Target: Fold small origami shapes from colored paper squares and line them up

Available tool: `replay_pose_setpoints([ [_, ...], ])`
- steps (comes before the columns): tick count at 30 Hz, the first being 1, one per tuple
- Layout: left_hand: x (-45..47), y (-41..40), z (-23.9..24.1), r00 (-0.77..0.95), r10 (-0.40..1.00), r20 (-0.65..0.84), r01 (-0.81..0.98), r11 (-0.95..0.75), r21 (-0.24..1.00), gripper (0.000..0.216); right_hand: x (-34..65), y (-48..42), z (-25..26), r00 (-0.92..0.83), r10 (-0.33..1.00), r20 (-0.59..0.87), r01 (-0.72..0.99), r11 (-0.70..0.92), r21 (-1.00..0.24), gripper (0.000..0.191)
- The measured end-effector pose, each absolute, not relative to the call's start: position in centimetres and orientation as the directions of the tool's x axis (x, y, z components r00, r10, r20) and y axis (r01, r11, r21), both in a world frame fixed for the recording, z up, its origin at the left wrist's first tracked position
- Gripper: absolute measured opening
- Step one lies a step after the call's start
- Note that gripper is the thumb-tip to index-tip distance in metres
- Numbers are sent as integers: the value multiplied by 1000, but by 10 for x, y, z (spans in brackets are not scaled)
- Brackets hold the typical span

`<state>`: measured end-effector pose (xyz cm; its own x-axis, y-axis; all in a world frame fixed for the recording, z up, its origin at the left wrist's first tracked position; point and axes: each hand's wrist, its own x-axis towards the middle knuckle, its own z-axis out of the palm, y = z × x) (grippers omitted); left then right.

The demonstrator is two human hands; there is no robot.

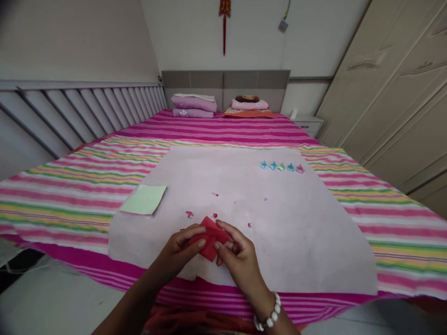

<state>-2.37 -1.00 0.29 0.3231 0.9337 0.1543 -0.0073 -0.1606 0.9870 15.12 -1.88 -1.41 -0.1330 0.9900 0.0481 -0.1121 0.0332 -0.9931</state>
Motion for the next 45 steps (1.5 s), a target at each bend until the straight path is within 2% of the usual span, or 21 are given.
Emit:
replay_pose_setpoints([
  [5, -24, -10, 5, 366, 911, 188, 9, -205, 979, 24, 152, -18, -12, -141, 988, 61, -149, 39, -988, 34],
  [13, -25, -13, 0, 401, 888, 224, -2, -243, 970, 34, 153, -15, -20, -149, 987, 67, -284, 23, -958, 16],
  [16, -24, -12, -2, 402, 887, 226, -29, -234, 972, 27, 154, -16, -22, -144, 988, 53, -288, 10, -958, 12],
  [23, -27, -15, 7, 435, 879, 196, 11, -223, 975, 37, 157, -17, -23, -207, 972, 113, -389, 25, -921, 20],
  [27, -26, -17, 9, 441, 883, 160, 19, -187, 982, 24, 156, -15, -21, -160, 985, 70, -307, 18, -951, 16],
  [31, -16, -12, 1, 249, 962, 115, 82, -139, 987, 10, 152, -13, -21, -60, 997, 40, -198, 27, -980, 13],
  [34, -8, -10, -4, 107, 994, 16, -26, -13, 1000, 10, 149, -14, -19, -19, 997, 71, -185, 66, -980, 20],
  [37, -3, -11, -6, 51, 998, -33, -124, 39, 991, 20, 147, -14, -18, -8, 997, 75, -227, 71, -971, 50],
  [39, -3, -11, -5, 54, 998, -24, -126, 30, 992, 25, 147, -14, -17, -22, 997, 71, -259, 63, -964, 61],
  [42, -4, -10, -4, 76, 997, -6, -115, 15, 993, 26, 148, -13, -19, -43, 997, 62, -280, 48, -959, 59],
  [45, -6, -8, -4, 95, 994, -57, -181, 74, 981, 28, 150, -12, -20, -31, 999, 35, -290, 24, -957, 58],
])
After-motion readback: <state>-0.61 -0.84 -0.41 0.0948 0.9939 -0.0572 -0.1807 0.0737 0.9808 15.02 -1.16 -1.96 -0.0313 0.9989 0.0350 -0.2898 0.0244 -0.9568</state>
